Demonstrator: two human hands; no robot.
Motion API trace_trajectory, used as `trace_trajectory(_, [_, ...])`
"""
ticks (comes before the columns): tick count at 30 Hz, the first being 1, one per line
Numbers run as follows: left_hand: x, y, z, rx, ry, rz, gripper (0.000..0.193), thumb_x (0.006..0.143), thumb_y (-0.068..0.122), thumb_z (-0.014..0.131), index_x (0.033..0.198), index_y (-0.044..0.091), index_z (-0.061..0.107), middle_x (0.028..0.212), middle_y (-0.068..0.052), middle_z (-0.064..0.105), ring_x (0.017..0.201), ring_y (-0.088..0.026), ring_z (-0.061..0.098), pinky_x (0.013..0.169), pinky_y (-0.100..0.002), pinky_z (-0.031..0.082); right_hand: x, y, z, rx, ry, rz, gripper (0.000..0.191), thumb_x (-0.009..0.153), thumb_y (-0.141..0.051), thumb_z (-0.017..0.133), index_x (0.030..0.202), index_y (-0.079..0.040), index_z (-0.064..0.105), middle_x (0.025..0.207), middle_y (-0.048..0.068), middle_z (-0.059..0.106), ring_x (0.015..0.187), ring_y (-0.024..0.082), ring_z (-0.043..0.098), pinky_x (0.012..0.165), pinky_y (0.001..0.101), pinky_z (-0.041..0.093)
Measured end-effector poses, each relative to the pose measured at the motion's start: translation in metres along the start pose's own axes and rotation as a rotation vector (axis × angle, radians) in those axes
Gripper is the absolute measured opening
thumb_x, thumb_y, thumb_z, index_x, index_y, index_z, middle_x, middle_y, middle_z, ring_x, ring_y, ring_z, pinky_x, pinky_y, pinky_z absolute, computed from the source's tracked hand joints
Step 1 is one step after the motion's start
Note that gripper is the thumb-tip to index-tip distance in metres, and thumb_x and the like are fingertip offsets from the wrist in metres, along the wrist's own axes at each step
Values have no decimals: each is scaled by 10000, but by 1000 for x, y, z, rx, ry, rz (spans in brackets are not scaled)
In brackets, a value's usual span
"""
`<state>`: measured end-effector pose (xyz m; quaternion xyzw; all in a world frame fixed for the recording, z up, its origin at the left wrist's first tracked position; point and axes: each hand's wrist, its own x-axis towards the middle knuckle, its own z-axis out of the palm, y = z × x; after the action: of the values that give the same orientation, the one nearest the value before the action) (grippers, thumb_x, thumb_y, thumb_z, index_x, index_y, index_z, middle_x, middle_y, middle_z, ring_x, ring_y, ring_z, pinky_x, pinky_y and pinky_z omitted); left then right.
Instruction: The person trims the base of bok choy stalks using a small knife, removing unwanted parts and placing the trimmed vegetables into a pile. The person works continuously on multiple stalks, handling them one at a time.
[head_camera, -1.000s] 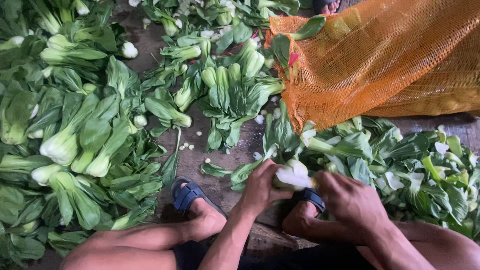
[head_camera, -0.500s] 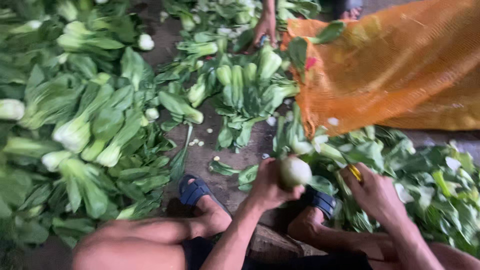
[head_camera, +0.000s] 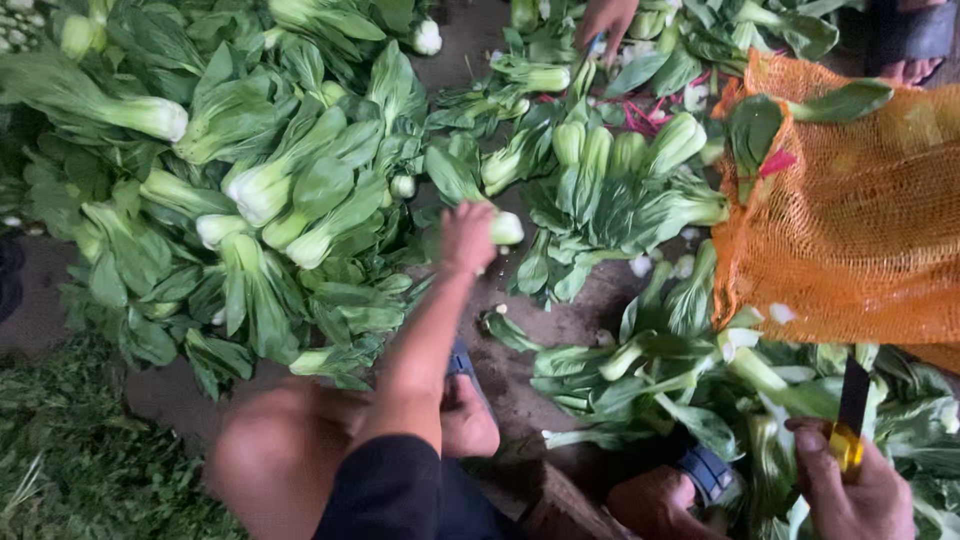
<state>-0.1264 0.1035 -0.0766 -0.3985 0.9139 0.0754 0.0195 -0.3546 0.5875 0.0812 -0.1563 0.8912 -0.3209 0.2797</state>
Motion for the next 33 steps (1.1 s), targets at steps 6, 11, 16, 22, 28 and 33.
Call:
trace_trajectory(6, [35, -40, 6, 210, -182, 129, 591, 789, 84, 750, 1357, 208, 640, 1252, -71, 637, 1208, -246, 586, 1057, -437, 386, 12, 19, 13, 126, 3, -34, 321, 1042, -298, 659, 1184, -31, 767, 605, 33, 592, 574, 112, 502, 536, 293, 393])
trace_trajectory(11, [19, -16, -6, 330, -77, 231, 414, 625, 147, 817, 1028, 189, 730, 1261, -23, 637, 1266, -232, 572, 1042, -452, 368, 16, 6, 9, 42, -97, -17, 316, 985, -312, 646, 1139, -60, 758, 719, 23, 636, 673, 105, 542, 624, 291, 455])
trace_trajectory(16, [-26, 20, -14, -66, -443, 237, 410, 775, 113, 766, 1172, 198, 704, 1244, -17, 654, 1186, -229, 640, 1066, -485, 414, -9, -38, 1, -13, -138, -57, 288, 953, -297, 652, 1098, -67, 748, 719, 56, 683, 707, 135, 589, 666, 330, 510])
trace_trajectory(22, [-68, 67, -1, 189, -372, 491, 487, 633, 129, 853, 1087, 228, 703, 1160, 4, 654, 1238, -251, 580, 1124, -529, 317, -35, -58, -7, -154, -176, 43, 242, 978, -266, 676, 1151, -110, 741, 800, 96, 722, 737, 197, 670, 709, 358, 556])
trace_trajectory(28, [-80, 90, -24, -200, -346, 359, 467, 696, 206, 868, 1122, 186, 676, 1135, -47, 689, 1111, -294, 653, 1047, -476, 443, -43, -29, -6, 102, -183, -79, 268, 936, -127, 624, 1184, -63, 701, 894, 49, 827, 850, 128, 731, 772, 305, 564])
trace_trajectory(33, [-128, 169, -68, -1026, 174, 407, 342, 719, 177, 822, 1012, 93, 667, 1268, -98, 701, 1168, -319, 681, 975, -411, 538, -51, -43, 1, 541, -240, -126, 314, 935, -65, 650, 1241, 3, 667, 1099, 67, 754, 1031, 131, 693, 915, 289, 541])
